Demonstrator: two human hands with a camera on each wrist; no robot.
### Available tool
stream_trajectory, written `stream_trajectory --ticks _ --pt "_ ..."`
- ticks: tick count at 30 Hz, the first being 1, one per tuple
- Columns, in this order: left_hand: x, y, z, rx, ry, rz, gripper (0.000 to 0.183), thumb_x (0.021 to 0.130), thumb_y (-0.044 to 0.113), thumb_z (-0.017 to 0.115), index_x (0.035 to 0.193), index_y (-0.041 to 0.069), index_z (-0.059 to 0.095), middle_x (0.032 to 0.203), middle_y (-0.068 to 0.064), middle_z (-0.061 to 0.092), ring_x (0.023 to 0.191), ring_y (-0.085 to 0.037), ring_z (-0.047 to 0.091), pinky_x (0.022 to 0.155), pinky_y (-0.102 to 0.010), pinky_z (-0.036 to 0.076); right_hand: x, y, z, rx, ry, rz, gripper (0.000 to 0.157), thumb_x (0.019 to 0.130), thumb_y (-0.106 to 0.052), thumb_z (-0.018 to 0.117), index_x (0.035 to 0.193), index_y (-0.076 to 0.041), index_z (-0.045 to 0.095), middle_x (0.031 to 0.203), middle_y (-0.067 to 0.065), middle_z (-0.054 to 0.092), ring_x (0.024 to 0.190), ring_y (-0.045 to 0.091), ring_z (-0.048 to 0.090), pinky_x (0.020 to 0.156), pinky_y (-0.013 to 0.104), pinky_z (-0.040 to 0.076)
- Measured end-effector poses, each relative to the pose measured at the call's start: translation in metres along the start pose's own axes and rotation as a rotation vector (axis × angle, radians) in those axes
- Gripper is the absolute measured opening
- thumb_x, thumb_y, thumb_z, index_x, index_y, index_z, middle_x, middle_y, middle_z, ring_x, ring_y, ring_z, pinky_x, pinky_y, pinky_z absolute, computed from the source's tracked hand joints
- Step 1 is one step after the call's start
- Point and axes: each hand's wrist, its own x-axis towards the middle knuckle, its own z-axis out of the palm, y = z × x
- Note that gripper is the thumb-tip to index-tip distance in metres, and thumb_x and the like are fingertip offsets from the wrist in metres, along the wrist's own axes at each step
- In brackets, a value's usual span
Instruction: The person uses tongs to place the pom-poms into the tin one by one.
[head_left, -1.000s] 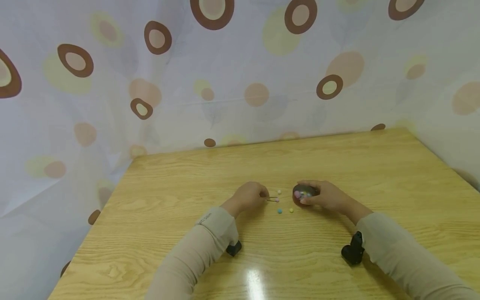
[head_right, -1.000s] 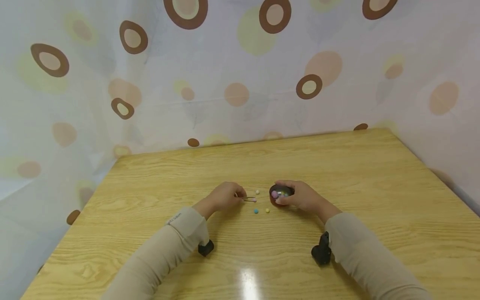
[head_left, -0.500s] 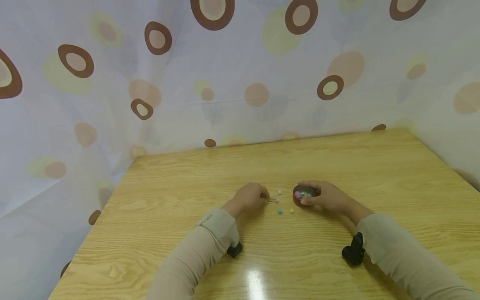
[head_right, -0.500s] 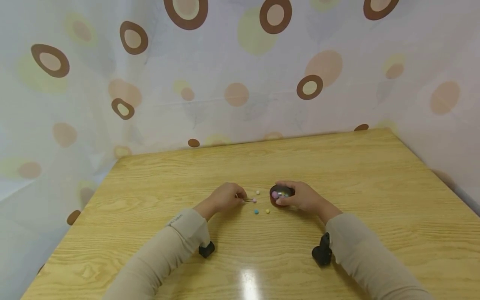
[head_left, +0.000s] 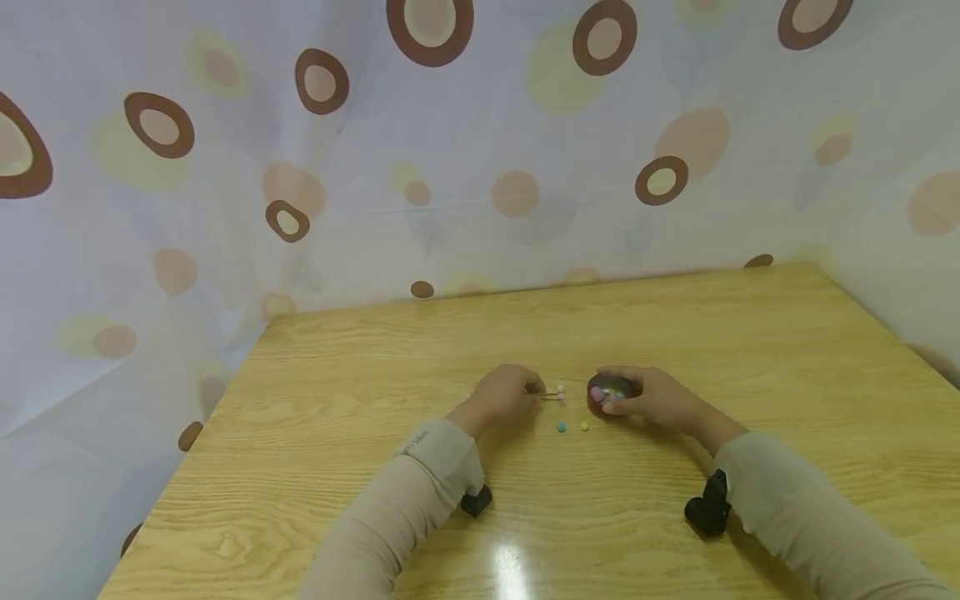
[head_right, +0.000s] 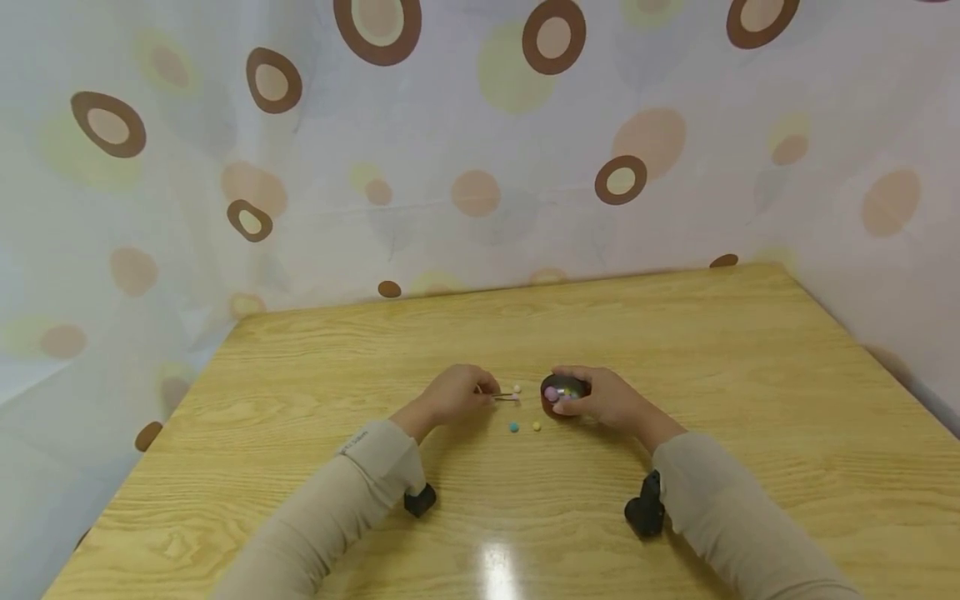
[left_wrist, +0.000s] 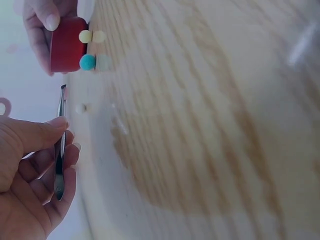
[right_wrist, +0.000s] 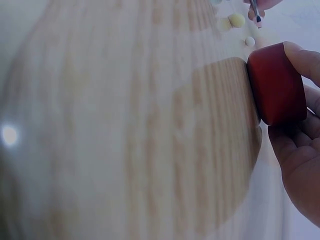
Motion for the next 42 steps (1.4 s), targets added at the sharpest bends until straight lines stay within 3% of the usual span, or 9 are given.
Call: stream_trajectory --ticks 28,42 --pt "0.024 0.025 0.000 -0.053 0.048 0.063 0.015 0.083 0.016 0.058 0.095 0.011 0.065 0.091 0.002 0.063 0.085 -0.009 0.056 0.073 -0.018 0.043 0.004 0.001 0.000 0.010 -0.013 0.023 0.063 0.078 -0.032 0.063 0.130 -0.005 0.038 0.122 0.020 0.043 0.100 0.027 0.046 0.079 0.038 0.040" --pt "0.035 0.036 -0.001 -0.073 0.006 0.009 0.017 0.084 0.014 0.056 0.100 0.010 0.063 0.099 0.001 0.061 0.092 -0.012 0.055 0.076 -0.019 0.043 0.008 0.002 -0.006 0.037 -0.026 0.020 0.064 0.078 -0.029 0.063 0.130 -0.004 0.037 0.125 0.023 0.040 0.105 0.031 0.043 0.083 0.040 0.038"
